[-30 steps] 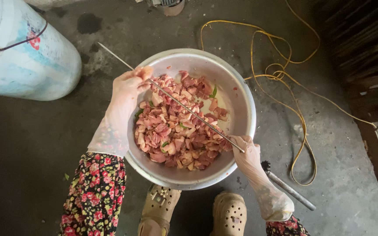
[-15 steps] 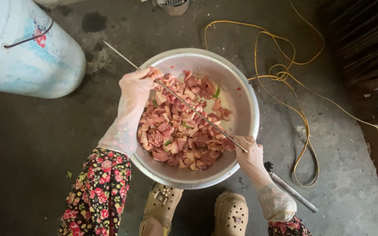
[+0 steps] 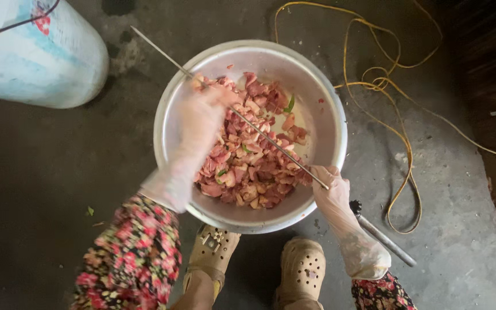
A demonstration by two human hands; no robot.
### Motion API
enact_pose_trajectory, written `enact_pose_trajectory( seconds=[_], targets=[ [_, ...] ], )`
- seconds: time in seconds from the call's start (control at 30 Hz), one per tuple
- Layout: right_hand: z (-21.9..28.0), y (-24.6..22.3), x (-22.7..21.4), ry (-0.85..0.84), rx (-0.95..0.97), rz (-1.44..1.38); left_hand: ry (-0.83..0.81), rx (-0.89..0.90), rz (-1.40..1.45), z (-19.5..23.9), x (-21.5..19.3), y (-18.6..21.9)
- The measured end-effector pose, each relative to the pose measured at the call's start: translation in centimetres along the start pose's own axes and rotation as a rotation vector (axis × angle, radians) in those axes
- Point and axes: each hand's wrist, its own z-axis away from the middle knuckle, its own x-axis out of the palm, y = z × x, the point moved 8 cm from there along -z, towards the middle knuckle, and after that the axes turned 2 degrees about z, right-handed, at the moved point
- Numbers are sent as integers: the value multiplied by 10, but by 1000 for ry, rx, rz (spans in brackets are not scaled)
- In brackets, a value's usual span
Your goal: The person threads pieces of raw meat and green herbs from a metal bowl onto a long metal skewer. The person holds the skewer with the right hand and uses the left hand to pick up and place the meat onto the skewer.
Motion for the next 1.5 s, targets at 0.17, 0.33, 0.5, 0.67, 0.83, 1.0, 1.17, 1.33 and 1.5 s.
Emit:
enact_pose_trajectory(
  seconds=[0.17,0.33,0.5,0.67,0.83,1.0,1.17,1.33,1.5],
  targets=[
    [-1,0,6,21,-115,124,-260,-158,59,16,37,-54],
    [1,16,16,-6,-60,100,-370,275,-368,54,66,-110],
    [0,19,15,-8,-19,120,-545,545,-1112,58,116,-139],
    [4,20,16,-18,-16,116,-483,-130,-116,35,60,-123],
    [1,14,13,-25,-46,111,-198,-331,437,-1,-1,-92],
    [2,6,6,0,-62,100,-47,-20,359,-45,-41,-79],
    [1,12,11,-53,41,69,97,78,550,-82,-58,-78],
    [1,10,10,-17,-17,125,103,101,598,-100,-45,-71],
    [3,10,12,2,-58,135,140,40,480,-100,-48,-76]
  ],
)
